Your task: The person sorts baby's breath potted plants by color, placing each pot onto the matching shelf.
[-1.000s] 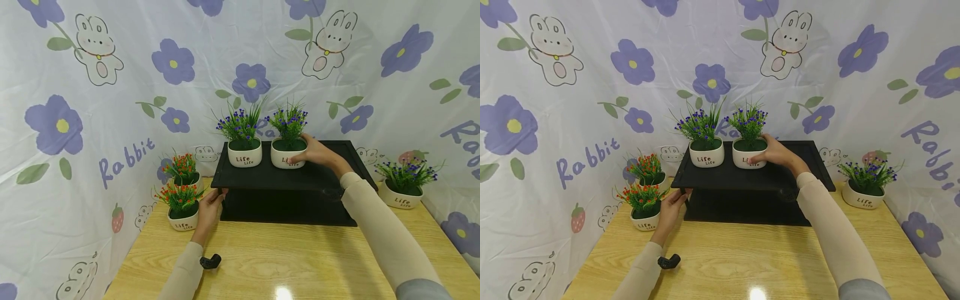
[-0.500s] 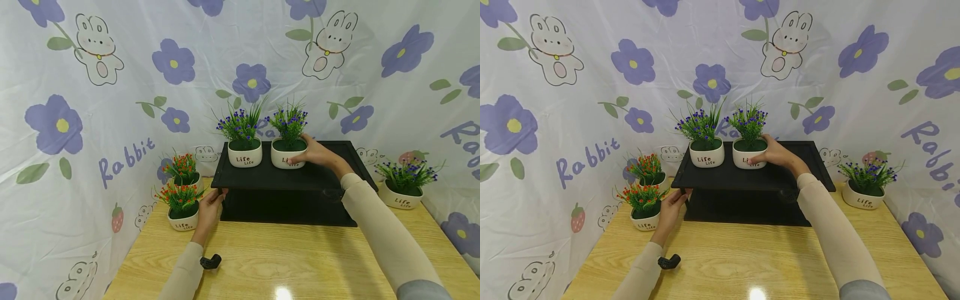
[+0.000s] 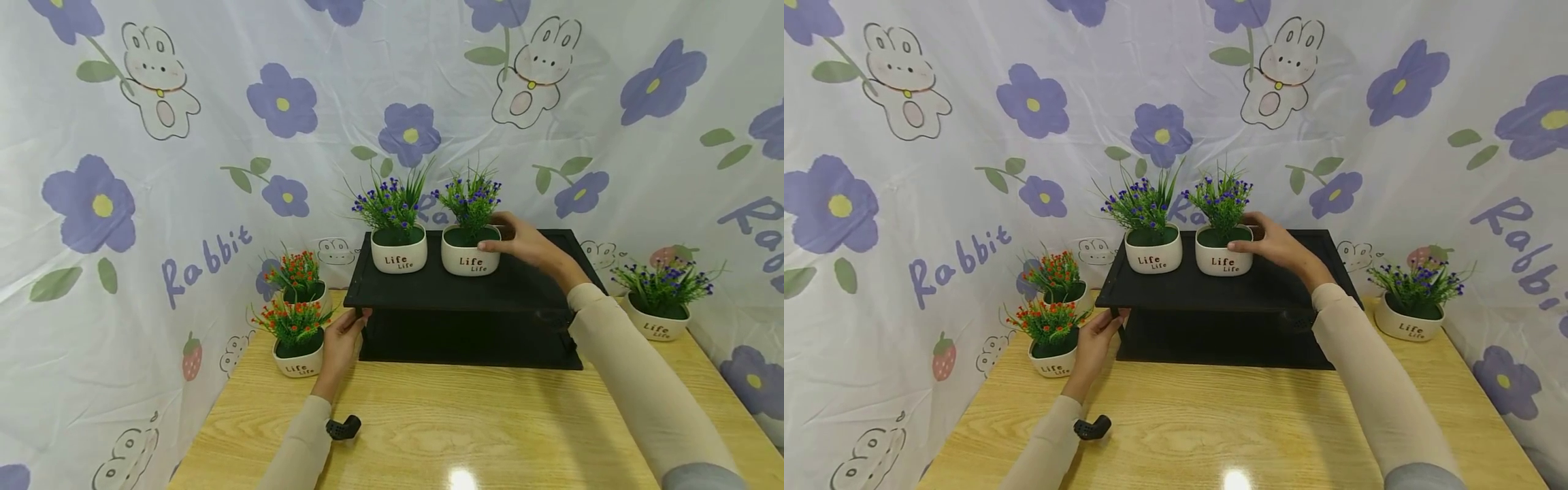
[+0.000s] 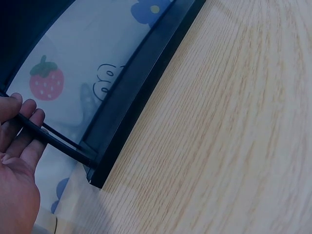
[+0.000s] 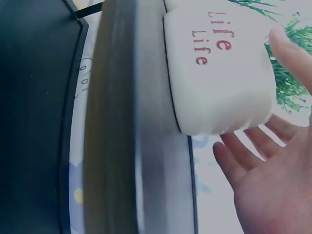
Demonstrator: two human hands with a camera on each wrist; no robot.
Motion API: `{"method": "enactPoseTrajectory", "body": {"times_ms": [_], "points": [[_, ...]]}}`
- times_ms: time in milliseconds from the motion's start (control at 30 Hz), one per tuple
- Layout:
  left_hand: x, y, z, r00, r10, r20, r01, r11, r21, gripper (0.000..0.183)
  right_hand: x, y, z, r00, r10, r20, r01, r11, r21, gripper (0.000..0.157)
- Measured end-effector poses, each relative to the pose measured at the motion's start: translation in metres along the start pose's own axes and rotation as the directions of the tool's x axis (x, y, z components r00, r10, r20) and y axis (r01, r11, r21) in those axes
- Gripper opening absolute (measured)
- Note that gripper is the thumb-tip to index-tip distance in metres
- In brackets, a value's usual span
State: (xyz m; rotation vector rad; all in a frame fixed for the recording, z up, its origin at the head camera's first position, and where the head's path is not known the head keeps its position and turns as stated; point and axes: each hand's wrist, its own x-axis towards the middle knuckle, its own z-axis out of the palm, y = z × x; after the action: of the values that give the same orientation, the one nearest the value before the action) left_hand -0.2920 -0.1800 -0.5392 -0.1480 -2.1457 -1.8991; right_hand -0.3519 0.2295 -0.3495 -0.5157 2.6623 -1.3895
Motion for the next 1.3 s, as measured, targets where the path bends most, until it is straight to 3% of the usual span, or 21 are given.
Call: {"method": "enactPoseTrajectory", "body": {"times_ms": [200, 300, 500, 900, 1100, 1300], "points": [[0.001, -0.002, 0.0, 1.0, 0.004, -0.001, -0.004, 1.0, 0.005, 0.031, -0.016, 0.003, -0.019, 0.99, -0.104, -0.091, 0.108, 0.993, 0.039, 0.064], [0.001, -0.003, 0.001, 1.0, -0.004, -0.01, 0.004, 1.0, 0.004, 0.033, -0.024, 0.006, -0.028, 0.968, -0.175, -0.18, 0.176, 0.984, -0.011, 0.047], [0.002, -0.005, 0.001, 1.0, 0.002, -0.004, -0.002, 1.0, 0.003, 0.03, -0.044, 0.014, -0.049, 0.916, -0.187, -0.354, 0.175, 0.982, -0.067, 0.021], [0.001, -0.002, 0.002, 1.0, 0.013, -0.019, -0.013, 1.0, 0.012, 0.027, -0.089, 0.042, -0.082, 0.892, -0.186, -0.412, 0.184, 0.982, -0.044, 0.013], [0.001, -0.002, 0.002, 1.0, 0.01, -0.018, -0.01, 1.0, 0.028, 0.028, -0.118, 0.058, -0.091, 0.888, -0.111, -0.447, 0.108, 0.994, -0.031, 0.015], [0.001, -0.002, 0.001, 1.0, 0.004, -0.014, -0.004, 1.0, 0.023, 0.029, -0.148, 0.081, -0.099, 0.876, -0.096, -0.472, 0.088, 0.995, -0.039, 0.014]]}}
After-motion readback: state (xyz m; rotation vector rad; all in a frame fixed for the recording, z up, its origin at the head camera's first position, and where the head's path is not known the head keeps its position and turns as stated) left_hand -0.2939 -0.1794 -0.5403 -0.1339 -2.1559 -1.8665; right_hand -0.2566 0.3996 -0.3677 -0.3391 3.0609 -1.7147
